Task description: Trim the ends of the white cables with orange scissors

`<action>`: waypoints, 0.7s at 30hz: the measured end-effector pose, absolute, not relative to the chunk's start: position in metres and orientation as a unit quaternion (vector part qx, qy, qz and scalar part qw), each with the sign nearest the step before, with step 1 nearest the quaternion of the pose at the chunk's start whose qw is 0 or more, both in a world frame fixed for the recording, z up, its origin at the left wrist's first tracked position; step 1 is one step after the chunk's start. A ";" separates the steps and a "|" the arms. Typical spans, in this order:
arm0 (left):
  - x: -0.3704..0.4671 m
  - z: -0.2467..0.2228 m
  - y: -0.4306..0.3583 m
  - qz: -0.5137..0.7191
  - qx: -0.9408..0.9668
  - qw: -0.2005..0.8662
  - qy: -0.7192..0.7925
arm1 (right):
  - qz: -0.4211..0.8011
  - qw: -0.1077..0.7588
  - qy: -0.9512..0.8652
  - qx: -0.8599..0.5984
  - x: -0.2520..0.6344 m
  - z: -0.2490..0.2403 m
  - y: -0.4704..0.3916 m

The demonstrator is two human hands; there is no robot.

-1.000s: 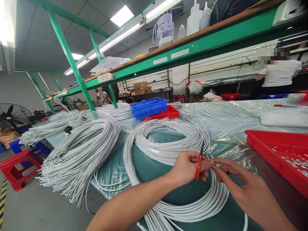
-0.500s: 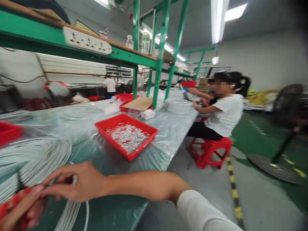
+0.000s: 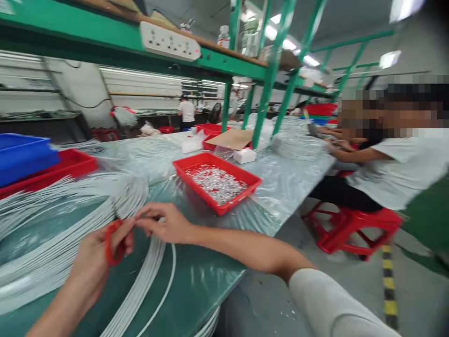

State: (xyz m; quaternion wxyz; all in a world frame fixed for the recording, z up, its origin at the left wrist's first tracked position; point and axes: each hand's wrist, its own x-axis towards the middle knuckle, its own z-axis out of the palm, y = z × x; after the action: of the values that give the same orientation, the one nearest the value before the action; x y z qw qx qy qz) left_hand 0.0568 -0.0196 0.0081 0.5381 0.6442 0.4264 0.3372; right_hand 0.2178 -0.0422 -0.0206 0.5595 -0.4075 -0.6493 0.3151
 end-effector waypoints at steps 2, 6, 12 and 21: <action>0.061 0.012 -0.025 0.364 0.621 0.573 0.392 | 0.332 0.576 -0.632 -0.399 0.220 -0.019 -0.045; 0.066 0.010 -0.020 0.392 0.608 0.572 0.386 | 0.329 0.593 -0.602 -0.420 0.225 -0.017 -0.042; 0.068 0.001 -0.018 0.407 0.594 0.578 0.384 | 0.310 0.548 -0.628 -0.458 0.223 -0.019 -0.046; 0.071 0.002 -0.016 0.405 0.574 0.611 0.367 | 0.238 0.499 -0.680 -0.482 0.232 -0.026 -0.041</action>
State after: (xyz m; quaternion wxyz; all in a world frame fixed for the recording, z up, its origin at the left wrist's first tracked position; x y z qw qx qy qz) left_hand 0.0710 -0.0164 0.0020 0.6106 0.5737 0.3665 0.4046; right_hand 0.2318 -0.0405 -0.0259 0.4986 -0.4818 -0.6802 0.2380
